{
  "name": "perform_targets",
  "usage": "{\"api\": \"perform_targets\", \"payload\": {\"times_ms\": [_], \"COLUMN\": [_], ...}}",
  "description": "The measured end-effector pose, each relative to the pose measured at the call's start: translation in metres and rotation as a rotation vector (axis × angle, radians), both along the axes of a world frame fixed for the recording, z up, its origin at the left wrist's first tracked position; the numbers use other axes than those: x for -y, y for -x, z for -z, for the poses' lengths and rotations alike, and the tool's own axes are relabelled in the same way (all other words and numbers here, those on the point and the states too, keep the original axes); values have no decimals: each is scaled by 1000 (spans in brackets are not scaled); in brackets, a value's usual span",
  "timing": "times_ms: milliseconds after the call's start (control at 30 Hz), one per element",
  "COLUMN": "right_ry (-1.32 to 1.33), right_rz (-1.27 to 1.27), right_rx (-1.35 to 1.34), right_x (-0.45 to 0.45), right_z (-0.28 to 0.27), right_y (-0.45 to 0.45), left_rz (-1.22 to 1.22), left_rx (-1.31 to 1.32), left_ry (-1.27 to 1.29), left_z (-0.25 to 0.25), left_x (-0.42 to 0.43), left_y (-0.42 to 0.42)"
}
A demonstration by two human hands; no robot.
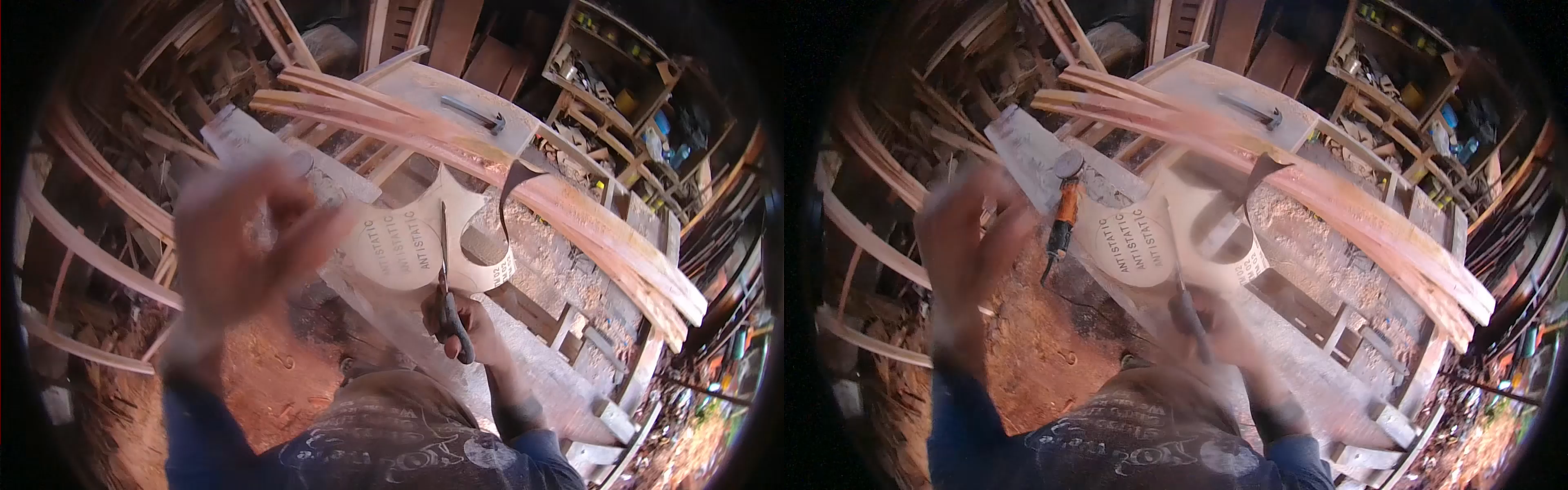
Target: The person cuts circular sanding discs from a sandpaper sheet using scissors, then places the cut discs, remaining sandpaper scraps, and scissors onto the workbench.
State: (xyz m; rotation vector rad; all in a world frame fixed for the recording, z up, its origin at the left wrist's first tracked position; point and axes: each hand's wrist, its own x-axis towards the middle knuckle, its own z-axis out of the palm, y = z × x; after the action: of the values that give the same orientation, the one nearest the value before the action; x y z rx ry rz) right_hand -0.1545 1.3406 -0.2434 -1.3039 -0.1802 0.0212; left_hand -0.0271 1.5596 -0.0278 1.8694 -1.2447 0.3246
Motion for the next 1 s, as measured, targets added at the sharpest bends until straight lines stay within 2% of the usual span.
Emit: {"api": "perform_targets", "payload": {"times_ms": [67, 100, 133, 200, 300, 433, 533, 633, 700, 833, 1000], "right_ry": [-2, 0, 4, 17, 34, -2, 66, 34, -11, -25, -80], "right_rz": [-3, -17, -34, -27, -1, -92, -75, 12, 7, 61, -43], "right_rx": [20, 46, 70, 28, 9, -35, 107, 225, 252, 90, 84], "right_x": [1, 2, 1, -3, -20, -30, -29, -35, -34, -40, -28], "right_z": [3, 2, 1, -6, -6, -13, 7, 4, -1, -25, 0], "right_y": [-3, -8, -12, -13, -14, -16, -17, -19, -20, -11, -10], "left_rz": [347, 220, 173, 78, 29, -127, -192, -201, -160, -143, -136], "left_rx": [-493, -737, -985, -962, -1250, -1099, -832, -702, -680, -630, -617], "left_ry": [238, -136, -153, -85, 648, 747, 713, 647, 648, 601, 539], "left_z": [57, 85, 108, 155, 155, 138, 127, 125, 126, 123, 123], "left_x": [-4, -11, 3, 20, 49, 50, 52, 54, 55, 55, 54], "left_y": [16, 25, 36, 28, 34, 23, 29, 38, 37, 37, 35]}}
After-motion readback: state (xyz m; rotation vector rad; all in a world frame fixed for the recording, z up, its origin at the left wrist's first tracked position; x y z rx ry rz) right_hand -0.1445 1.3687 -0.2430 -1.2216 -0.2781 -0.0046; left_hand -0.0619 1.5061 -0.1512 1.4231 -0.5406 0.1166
